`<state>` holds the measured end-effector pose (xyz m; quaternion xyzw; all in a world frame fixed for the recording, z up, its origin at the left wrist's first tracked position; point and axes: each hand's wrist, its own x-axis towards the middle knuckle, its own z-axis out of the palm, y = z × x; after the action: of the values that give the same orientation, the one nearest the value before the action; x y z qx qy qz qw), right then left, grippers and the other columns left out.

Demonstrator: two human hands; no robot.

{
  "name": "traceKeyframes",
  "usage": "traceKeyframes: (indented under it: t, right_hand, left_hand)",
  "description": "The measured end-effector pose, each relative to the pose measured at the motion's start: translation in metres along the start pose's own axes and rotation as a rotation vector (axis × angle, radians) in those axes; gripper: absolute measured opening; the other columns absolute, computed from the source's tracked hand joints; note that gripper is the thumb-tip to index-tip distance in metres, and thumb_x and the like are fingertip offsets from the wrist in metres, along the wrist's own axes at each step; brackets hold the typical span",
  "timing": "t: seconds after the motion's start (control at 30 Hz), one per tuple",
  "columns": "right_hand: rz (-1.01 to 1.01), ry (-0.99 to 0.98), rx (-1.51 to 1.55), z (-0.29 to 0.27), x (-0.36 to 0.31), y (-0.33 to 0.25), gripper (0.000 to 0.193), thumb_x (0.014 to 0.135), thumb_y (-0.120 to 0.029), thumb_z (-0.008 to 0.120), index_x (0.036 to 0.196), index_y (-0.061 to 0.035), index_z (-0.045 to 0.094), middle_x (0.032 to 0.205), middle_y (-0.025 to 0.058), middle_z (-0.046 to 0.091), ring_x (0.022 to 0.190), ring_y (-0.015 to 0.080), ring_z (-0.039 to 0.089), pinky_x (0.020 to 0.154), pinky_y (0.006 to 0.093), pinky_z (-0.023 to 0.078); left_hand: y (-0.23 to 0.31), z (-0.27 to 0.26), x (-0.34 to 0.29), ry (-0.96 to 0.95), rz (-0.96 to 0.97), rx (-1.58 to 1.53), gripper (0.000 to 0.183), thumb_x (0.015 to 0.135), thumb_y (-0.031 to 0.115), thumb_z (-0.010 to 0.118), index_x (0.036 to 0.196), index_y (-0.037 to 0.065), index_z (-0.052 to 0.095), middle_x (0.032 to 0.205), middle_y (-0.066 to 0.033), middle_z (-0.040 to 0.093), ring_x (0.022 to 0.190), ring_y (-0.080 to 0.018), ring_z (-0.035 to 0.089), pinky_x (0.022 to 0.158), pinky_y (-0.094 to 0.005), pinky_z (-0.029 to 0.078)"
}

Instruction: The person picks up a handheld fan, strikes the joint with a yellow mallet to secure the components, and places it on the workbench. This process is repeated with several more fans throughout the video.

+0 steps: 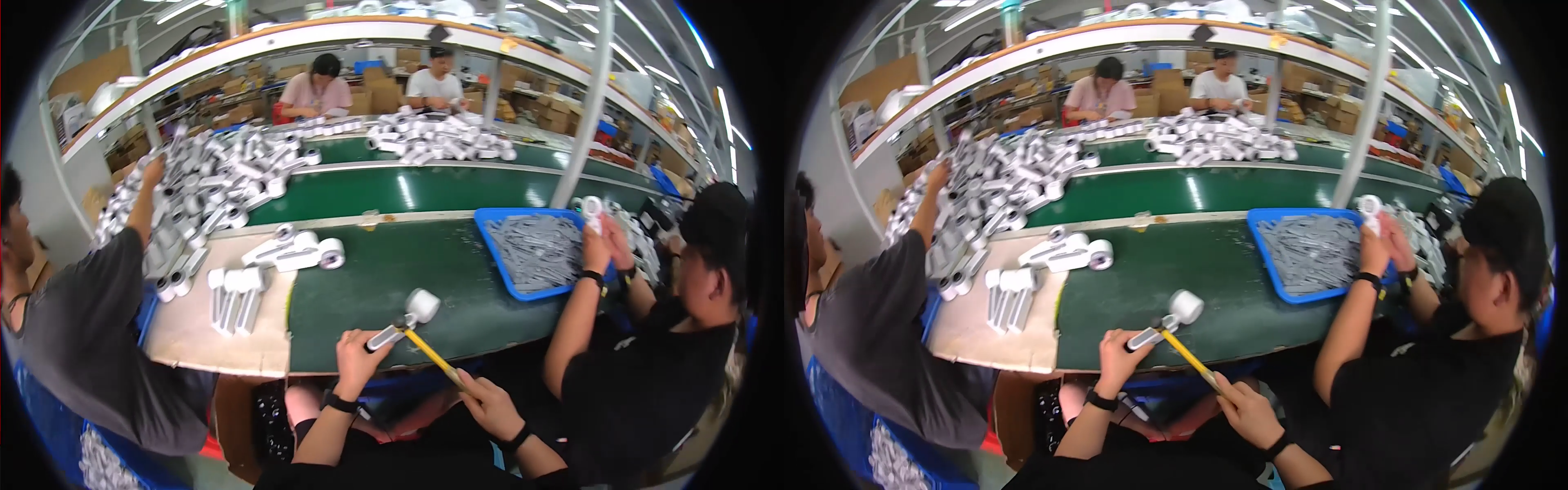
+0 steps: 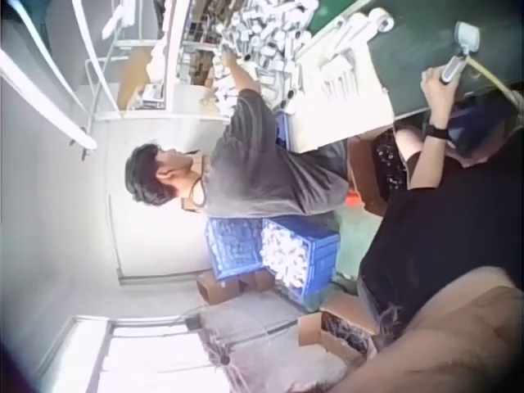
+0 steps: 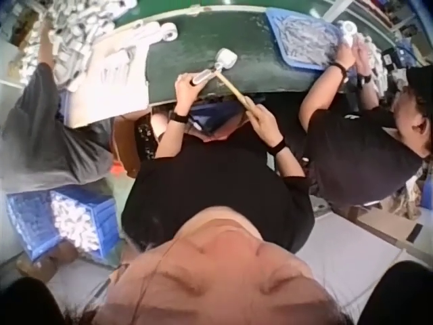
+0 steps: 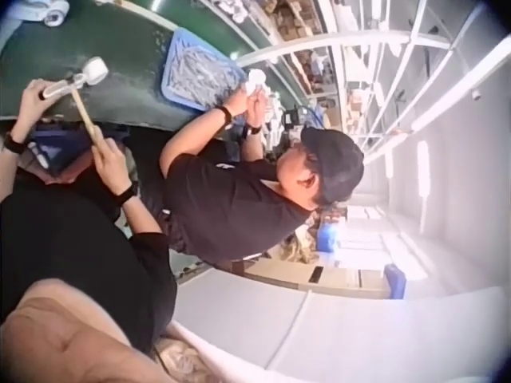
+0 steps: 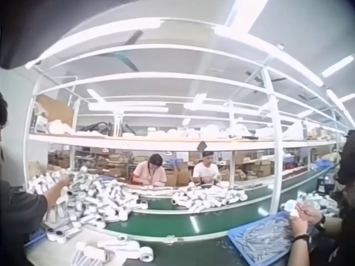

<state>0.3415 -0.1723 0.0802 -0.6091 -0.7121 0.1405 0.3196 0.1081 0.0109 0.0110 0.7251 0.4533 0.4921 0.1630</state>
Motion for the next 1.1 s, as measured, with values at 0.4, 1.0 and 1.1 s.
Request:
traceKeyframes:
  t: [0.4, 1.0, 1.1]
  right_hand:
    - [-0.045, 0.165, 0.026, 0.013, -0.005, 0.022, 0.057, 0.095, -0.019, 0.057, 0.149, -0.0218, 0.040, 0.085, 0.0128, 0.056, 0.071, 0.0362, 0.062, 0.063, 0.0460, 0.053]
    - [0.001, 0.135, 0.454, 0.027, -0.024, 0.031, 0.057, 0.094, -0.015, 0.060, 0.148, -0.0091, 0.042, 0.102, 0.0235, 0.064, 0.092, 0.0382, 0.064, 0.083, 0.0407, 0.051]
    - [-0.046, 0.094, 0.353, 0.034, -0.015, 0.034, 0.056, 0.093, -0.016, 0.061, 0.146, -0.0083, 0.045, 0.092, 0.0216, 0.062, 0.086, 0.0374, 0.064, 0.079, 0.0421, 0.051]
  left_hand:
    - [-0.079, 0.011, -0.013, -0.015, 0.095, -0.041, 0.027, 0.071, 0.012, 0.080, 0.092, 0.001, 0.067, 0.084, -0.0113, 0.065, 0.082, -0.0272, 0.060, 0.076, -0.0392, 0.047]
    - [-0.001, -0.052, 0.010, -0.309, -0.803, -1.221, 0.027, 0.087, 0.019, 0.068, 0.108, 0.002, 0.064, 0.087, -0.0107, 0.064, 0.081, -0.0244, 0.060, 0.073, -0.0382, 0.049]
    - [-0.052, -0.026, 0.000, 0.160, -0.081, -0.145, 0.026, 0.067, 0.009, 0.080, 0.088, -0.001, 0.069, 0.086, -0.0177, 0.067, 0.082, -0.0381, 0.061, 0.081, -0.0450, 0.048]
